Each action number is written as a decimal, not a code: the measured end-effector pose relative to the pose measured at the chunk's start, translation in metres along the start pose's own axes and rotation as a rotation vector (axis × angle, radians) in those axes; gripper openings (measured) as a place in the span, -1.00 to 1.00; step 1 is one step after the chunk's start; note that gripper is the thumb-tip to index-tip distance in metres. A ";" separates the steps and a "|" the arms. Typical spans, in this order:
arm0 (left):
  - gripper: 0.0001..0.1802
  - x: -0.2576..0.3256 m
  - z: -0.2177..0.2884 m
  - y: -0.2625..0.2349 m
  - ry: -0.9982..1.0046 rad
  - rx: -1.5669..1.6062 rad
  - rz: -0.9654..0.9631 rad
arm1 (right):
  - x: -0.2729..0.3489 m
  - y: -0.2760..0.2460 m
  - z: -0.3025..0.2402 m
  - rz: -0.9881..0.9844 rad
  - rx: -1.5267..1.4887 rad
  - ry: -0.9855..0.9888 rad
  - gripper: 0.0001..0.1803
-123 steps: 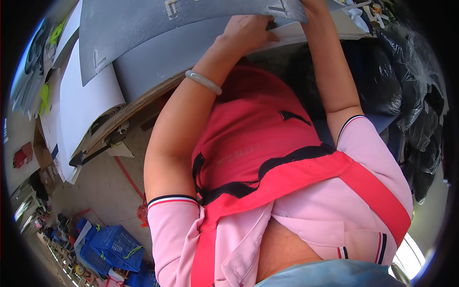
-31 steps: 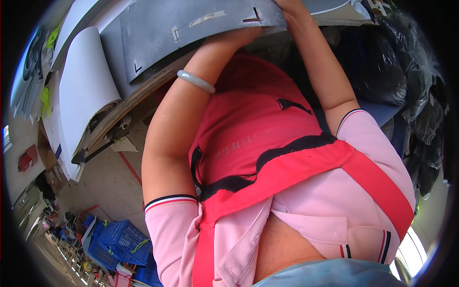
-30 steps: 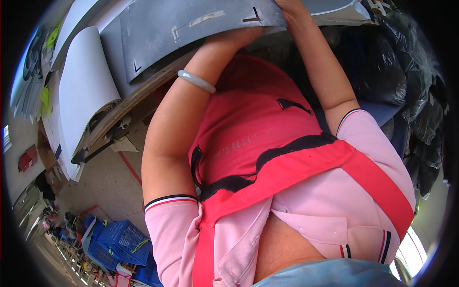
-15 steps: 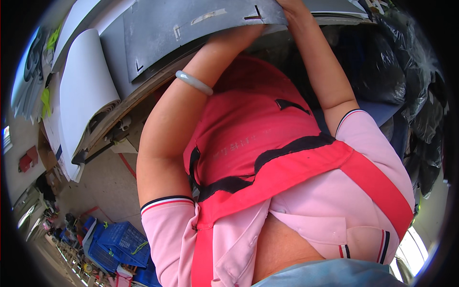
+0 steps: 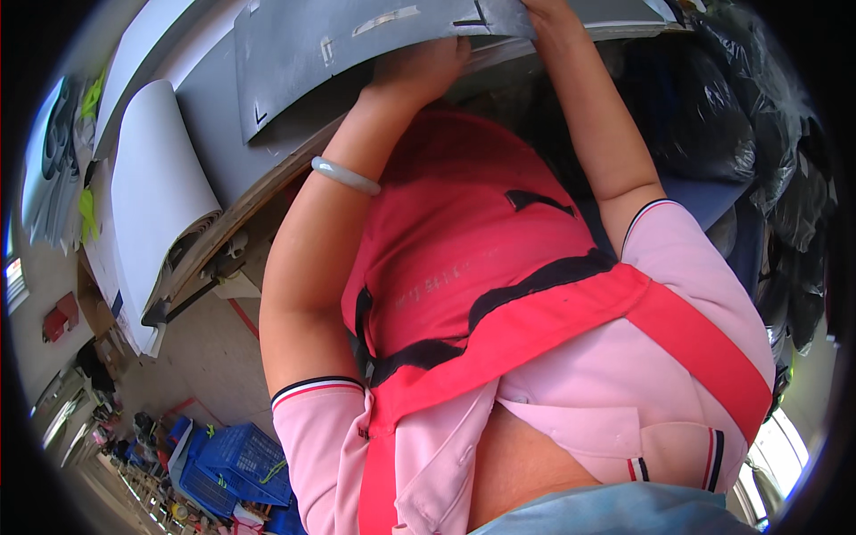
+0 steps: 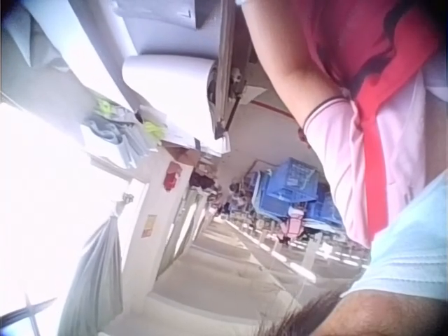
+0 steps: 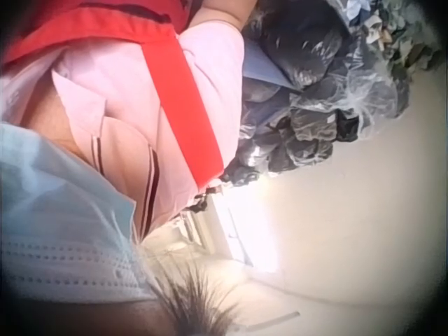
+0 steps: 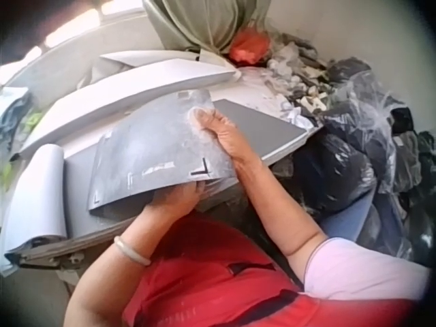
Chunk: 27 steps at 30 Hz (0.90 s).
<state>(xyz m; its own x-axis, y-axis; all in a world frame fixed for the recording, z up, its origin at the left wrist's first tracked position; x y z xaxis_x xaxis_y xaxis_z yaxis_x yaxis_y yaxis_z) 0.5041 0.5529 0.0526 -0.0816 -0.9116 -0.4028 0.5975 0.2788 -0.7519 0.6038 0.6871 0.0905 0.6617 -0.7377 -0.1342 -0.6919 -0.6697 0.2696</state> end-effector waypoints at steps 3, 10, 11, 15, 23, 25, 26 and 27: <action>-0.51 -0.009 0.018 -0.004 -0.138 0.089 -0.195 | 0.003 -0.020 0.003 0.099 0.020 -0.001 -0.78; -0.41 -0.010 0.014 0.007 -0.034 -0.038 -0.088 | 0.007 -0.018 0.008 0.096 -0.061 -0.002 -0.75; -0.40 -0.011 0.012 0.007 -0.053 -0.003 -0.075 | 0.008 -0.019 0.008 0.096 -0.056 0.000 -0.74; -0.41 -0.012 0.011 0.006 -0.099 0.104 -0.063 | 0.007 -0.028 0.012 0.107 -0.001 0.018 -0.74; -0.51 -0.010 0.008 0.005 -0.085 0.030 -0.090 | 0.006 -0.027 0.013 0.105 -0.033 0.033 -0.76; -0.53 -0.010 0.012 0.003 -0.030 -0.040 -0.091 | 0.007 -0.024 0.011 0.107 -0.055 0.027 -0.76; -0.54 -0.010 0.014 0.003 -0.005 -0.066 -0.119 | 0.007 -0.024 0.010 0.103 -0.047 0.026 -0.76; -0.54 -0.010 0.017 0.004 0.021 -0.092 -0.146 | 0.008 -0.024 0.009 0.100 -0.038 0.024 -0.76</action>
<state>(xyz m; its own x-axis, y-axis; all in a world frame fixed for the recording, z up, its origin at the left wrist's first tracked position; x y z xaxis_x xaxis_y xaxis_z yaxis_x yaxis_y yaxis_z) 0.5206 0.5581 0.0628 -0.1796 -0.9382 -0.2957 0.5027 0.1709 -0.8474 0.6230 0.6966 0.0740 0.5972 -0.7978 -0.0825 -0.7434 -0.5891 0.3167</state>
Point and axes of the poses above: each hand's wrist, its own x-axis away from the middle knuckle, its own y-axis out of the palm, z = x × y, the point moved 3 cm from there along -x, towards the middle knuckle, and after that the axes turned 12 degrees about x, right-handed, at the moved point
